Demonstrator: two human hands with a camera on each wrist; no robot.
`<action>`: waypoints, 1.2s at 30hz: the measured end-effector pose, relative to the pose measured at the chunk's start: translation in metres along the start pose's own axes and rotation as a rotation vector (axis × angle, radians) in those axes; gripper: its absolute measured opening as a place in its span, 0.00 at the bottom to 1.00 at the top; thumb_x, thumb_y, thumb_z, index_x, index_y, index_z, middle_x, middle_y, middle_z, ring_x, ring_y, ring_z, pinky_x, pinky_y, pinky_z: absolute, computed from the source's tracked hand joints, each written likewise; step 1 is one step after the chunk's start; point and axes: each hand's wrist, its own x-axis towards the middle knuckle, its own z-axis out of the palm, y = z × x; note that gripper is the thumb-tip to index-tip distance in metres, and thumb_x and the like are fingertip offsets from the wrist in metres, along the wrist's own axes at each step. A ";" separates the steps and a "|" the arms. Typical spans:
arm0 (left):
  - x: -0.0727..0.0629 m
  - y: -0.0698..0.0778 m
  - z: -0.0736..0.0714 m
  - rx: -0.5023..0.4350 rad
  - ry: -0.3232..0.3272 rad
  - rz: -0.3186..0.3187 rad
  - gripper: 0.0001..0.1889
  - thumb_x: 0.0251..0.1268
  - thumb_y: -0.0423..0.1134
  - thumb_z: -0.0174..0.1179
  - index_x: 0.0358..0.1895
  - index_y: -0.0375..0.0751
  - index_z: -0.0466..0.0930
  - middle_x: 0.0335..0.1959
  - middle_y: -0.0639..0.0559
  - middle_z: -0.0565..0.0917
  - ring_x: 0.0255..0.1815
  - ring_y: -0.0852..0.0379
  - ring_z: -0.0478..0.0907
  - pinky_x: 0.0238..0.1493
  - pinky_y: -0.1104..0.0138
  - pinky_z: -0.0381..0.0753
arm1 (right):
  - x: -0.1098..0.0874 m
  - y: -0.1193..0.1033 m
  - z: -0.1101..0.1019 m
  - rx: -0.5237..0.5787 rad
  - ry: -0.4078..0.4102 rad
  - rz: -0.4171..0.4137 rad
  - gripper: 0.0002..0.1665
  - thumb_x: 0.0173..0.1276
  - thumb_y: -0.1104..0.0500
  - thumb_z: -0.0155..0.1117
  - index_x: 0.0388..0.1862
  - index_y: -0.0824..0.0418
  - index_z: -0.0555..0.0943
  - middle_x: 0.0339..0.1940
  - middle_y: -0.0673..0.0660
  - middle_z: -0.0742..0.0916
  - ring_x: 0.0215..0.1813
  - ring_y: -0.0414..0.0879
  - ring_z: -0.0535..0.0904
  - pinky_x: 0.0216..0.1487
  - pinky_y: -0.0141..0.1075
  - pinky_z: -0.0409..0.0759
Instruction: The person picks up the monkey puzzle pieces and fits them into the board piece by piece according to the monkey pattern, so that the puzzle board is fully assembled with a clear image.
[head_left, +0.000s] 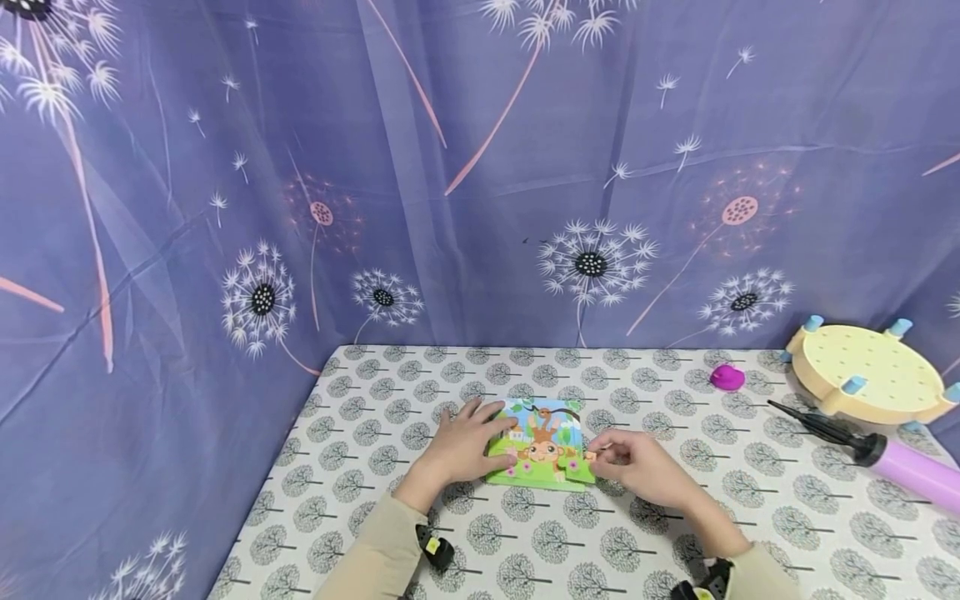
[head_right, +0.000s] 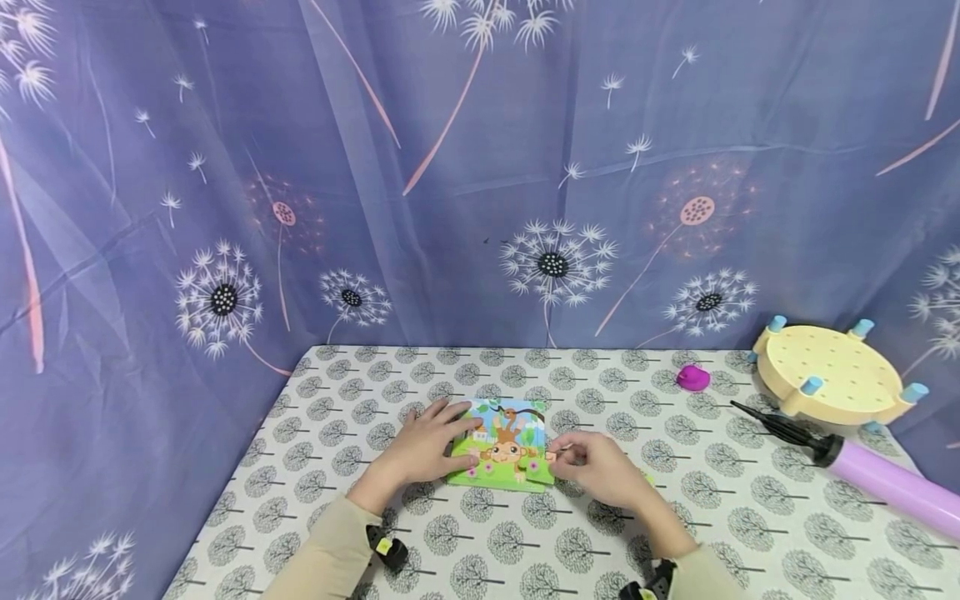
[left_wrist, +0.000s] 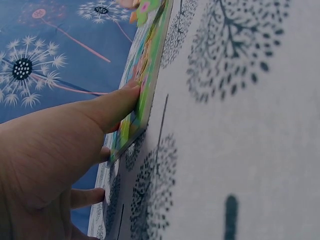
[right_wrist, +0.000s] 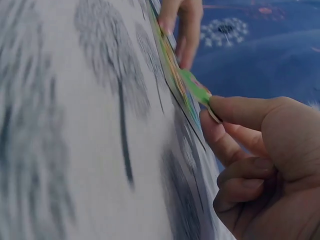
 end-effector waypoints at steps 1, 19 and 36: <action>0.000 0.000 0.000 -0.001 0.002 0.003 0.38 0.69 0.71 0.56 0.79 0.63 0.67 0.83 0.55 0.59 0.82 0.36 0.54 0.66 0.21 0.54 | 0.003 -0.001 0.004 -0.024 0.005 -0.005 0.16 0.69 0.59 0.73 0.52 0.65 0.84 0.34 0.53 0.89 0.29 0.45 0.82 0.30 0.33 0.83; 0.001 -0.001 0.001 0.021 0.012 0.004 0.38 0.69 0.71 0.56 0.78 0.64 0.68 0.83 0.56 0.60 0.82 0.38 0.54 0.66 0.22 0.57 | 0.039 -0.022 0.047 -0.028 -0.005 0.018 0.15 0.70 0.60 0.71 0.51 0.67 0.85 0.32 0.50 0.89 0.28 0.45 0.83 0.24 0.31 0.80; 0.002 0.003 0.001 0.003 -0.001 -0.035 0.36 0.70 0.71 0.55 0.77 0.65 0.69 0.82 0.56 0.60 0.81 0.35 0.54 0.65 0.21 0.56 | 0.042 -0.023 0.053 -0.097 0.033 0.073 0.14 0.67 0.58 0.74 0.49 0.64 0.87 0.31 0.47 0.88 0.31 0.43 0.83 0.31 0.34 0.84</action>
